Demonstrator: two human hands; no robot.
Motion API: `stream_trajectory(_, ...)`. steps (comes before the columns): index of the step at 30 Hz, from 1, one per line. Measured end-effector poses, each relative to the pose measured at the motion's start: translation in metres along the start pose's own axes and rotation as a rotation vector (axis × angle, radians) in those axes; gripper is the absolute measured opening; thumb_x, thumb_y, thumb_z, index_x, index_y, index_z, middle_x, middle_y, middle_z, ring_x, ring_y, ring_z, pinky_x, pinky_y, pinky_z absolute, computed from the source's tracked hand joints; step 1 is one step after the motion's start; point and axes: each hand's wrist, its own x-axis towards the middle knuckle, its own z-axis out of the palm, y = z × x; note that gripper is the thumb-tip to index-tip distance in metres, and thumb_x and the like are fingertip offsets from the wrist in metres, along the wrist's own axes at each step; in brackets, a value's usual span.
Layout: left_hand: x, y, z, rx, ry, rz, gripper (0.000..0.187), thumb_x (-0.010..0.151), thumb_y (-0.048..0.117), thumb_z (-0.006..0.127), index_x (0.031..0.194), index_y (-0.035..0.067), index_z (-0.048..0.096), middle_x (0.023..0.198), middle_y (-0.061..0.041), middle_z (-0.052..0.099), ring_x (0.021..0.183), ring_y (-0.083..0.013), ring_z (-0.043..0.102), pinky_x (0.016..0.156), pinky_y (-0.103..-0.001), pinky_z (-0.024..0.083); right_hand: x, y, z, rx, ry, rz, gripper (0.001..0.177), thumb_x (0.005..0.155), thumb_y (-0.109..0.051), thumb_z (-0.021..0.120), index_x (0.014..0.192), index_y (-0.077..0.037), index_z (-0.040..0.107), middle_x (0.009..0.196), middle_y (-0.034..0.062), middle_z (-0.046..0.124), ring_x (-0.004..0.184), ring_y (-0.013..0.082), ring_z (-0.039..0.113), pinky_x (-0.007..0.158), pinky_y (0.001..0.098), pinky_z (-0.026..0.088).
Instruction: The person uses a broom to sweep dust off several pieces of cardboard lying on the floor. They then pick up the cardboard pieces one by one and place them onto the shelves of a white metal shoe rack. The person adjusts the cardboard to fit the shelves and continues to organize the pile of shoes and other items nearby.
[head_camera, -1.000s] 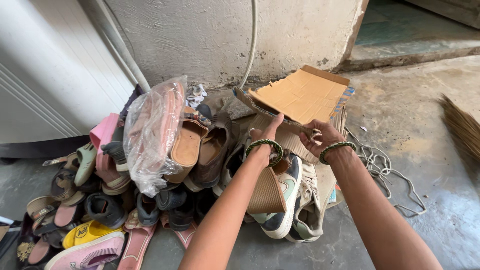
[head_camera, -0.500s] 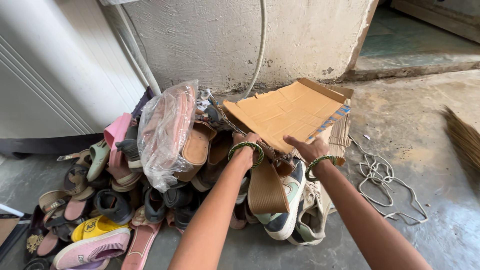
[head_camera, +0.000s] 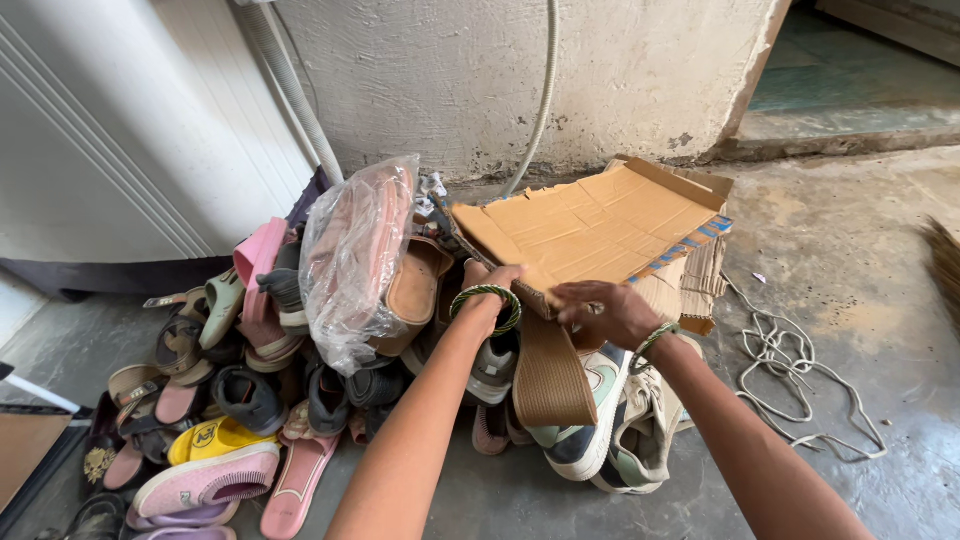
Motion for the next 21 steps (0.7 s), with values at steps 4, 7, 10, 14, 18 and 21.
stream_trajectory(4,-0.006,0.012,0.002,0.207,-0.003,-0.074,0.093,0.075,0.050,0.081,0.134,-0.009,0.041,0.135,-0.030,0.056,0.124,-0.0393,0.060,0.104,-0.045,0.049,0.002,-0.004,-0.004,0.111,0.176,0.431,0.033,0.094,-0.038,0.069,0.119,-0.019,0.078,0.112,0.0109,0.081,0.093,0.0226,0.079,0.084,0.0375,0.062)
stream_trajectory(7,-0.013,0.028,0.007,0.328,0.045,0.077,0.104,0.078,0.059,0.075,0.143,-0.013,0.038,0.147,-0.034,0.047,0.136,-0.0441,0.050,0.114,-0.046,0.042,0.016,-0.024,-0.019,0.243,0.431,0.521,0.032,0.096,-0.038,0.069,0.117,-0.016,0.077,0.109,0.0109,0.078,0.087,0.0194,0.076,0.072,0.0351,0.062)
stream_trajectory(10,-0.031,0.063,0.005,0.273,0.078,0.210,0.125,0.077,0.075,0.069,0.152,-0.013,0.025,0.161,-0.033,0.024,0.150,-0.0418,0.028,0.122,-0.047,0.027,0.028,-0.068,-0.048,0.237,0.574,0.613,0.030,0.099,-0.034,0.066,0.121,-0.017,0.075,0.103,0.0114,0.076,0.078,0.0233,0.072,0.062,0.0385,0.058)
stream_trajectory(14,-0.061,0.144,-0.019,-0.109,-0.034,-0.066,0.130,0.069,0.091,0.060,0.150,-0.006,0.026,0.144,-0.026,0.037,0.125,-0.0326,0.042,0.093,-0.044,0.036,0.044,-0.135,-0.058,0.257,0.686,0.367,0.026,0.099,-0.028,0.070,0.120,-0.015,0.077,0.099,0.0105,0.080,0.080,0.0202,0.072,0.068,0.0336,0.058)
stream_trajectory(18,-0.069,0.187,-0.065,-0.333,-0.034,-0.146,0.078,0.062,0.056,0.078,0.115,0.000,0.066,0.089,-0.011,0.064,0.063,-0.0194,0.059,0.044,-0.033,0.042,0.056,-0.199,-0.033,0.248,0.576,0.008,0.027,0.088,-0.017,0.074,0.113,-0.011,0.079,0.101,0.0062,0.081,0.084,0.0137,0.076,0.075,0.0279,0.061)
stream_trajectory(21,-0.046,0.171,-0.109,-0.499,0.021,-0.116,0.037,0.067,0.015,0.070,0.095,-0.007,0.060,0.070,-0.011,0.057,0.048,-0.0215,0.055,0.037,-0.036,0.045,0.072,-0.237,-0.015,0.179,0.537,-0.088,0.026,0.096,-0.018,0.072,0.120,-0.007,0.078,0.111,0.0109,0.078,0.096,0.0147,0.074,0.085,0.0299,0.059)
